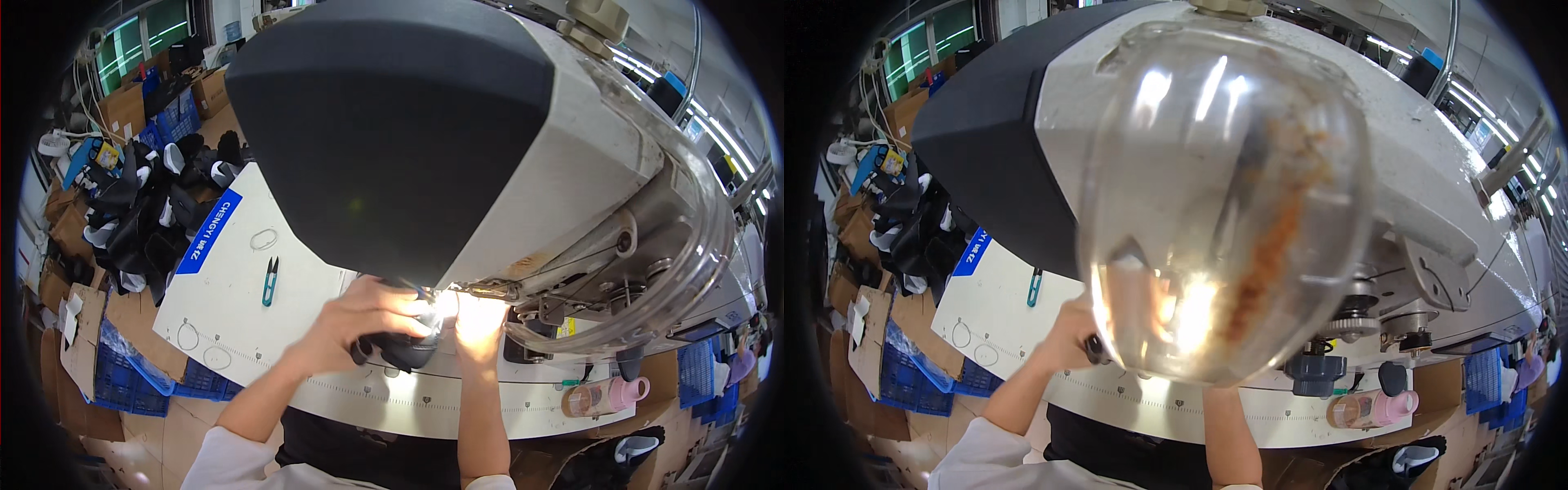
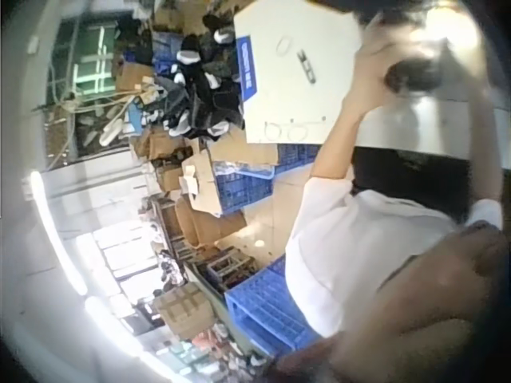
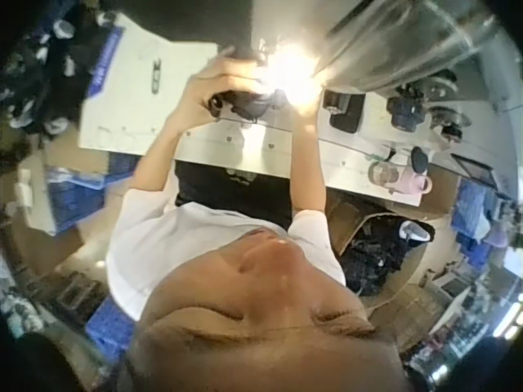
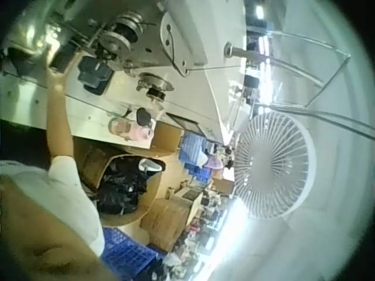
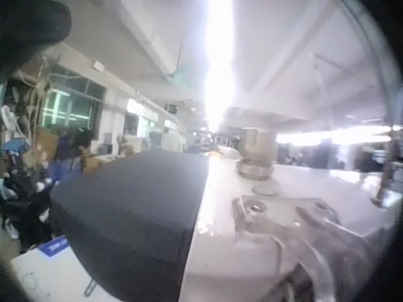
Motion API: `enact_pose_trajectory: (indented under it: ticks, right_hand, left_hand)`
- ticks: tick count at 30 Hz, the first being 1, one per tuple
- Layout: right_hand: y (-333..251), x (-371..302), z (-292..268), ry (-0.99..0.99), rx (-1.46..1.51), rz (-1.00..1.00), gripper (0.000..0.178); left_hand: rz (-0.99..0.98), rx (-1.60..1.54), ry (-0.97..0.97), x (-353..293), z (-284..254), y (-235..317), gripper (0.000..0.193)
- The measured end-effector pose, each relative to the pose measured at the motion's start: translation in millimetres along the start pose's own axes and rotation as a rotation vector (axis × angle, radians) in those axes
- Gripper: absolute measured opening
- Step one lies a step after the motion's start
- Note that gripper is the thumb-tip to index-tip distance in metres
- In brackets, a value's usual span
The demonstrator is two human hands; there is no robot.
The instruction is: The person sews components of a shoe upper together using a sewing machine, trims thread using thread snips, and stitches straps and panels onto the shoe upper.
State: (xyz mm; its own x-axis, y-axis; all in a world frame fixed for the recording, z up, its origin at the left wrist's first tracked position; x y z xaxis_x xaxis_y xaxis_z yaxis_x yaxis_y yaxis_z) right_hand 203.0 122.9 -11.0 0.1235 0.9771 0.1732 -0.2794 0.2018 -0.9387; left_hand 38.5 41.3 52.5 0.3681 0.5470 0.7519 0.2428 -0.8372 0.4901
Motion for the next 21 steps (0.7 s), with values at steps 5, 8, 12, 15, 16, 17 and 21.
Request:
enact_pose_trajectory:
  ticks: [5, 8, 12, 15, 16, 17, 21]
  right_hand:
    - [18.3, 2.7, 14.9, -0.430, 0.076, 0.435, 0.014]
    - [36.6, 6.2, 0.1, -0.442, 0.070, 0.481, 0.014]
    - [33.4, 7.4, -2.0, -0.422, 0.015, 0.428, 0.013]
    - [23.6, 3.9, 5.9, -0.406, 0.019, 0.405, 0.011]
    - [30.8, 6.1, 3.6, -0.408, 0.012, 0.388, 0.010]
    - [40.0, 8.5, 0.3, -0.410, 0.002, 0.369, 0.009]
    - [91.0, 21.2, -28.9, -0.379, 0.296, 0.517, 0.007]
  left_hand:
    - [-0.044, 0.541, 0.095, -5.4, 38.8, 44.0, 0.040]
    - [-0.104, 0.596, 0.107, -6.0, 49.8, 43.7, 0.042]
    - [-0.097, 0.569, 0.104, -6.2, 51.0, 43.5, 0.043]
    - [-0.079, 0.560, 0.113, -7.4, 46.5, 41.4, 0.044]
    - [-0.097, 0.538, 0.091, -9.6, 43.3, 36.9, 0.044]
    - [-0.113, 0.516, 0.072, -9.6, 42.5, 33.6, 0.044]
    - [-0.039, 0.542, 0.085, -1.9, 39.8, 38.9, 0.045]
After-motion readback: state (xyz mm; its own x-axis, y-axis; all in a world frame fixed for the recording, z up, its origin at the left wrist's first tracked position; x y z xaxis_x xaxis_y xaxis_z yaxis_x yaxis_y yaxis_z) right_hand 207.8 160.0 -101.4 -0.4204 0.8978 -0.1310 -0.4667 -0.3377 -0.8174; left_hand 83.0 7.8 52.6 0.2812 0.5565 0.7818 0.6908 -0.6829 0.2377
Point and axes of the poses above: each hand's wrist, its own x-axis towards the middle knuckle, its own z-axis out of the palm, y = z × x, the point moved 9 cm from there along x, towards the middle knuckle, and after that the axes turned 14 degrees about z, right-handed, at the moved point
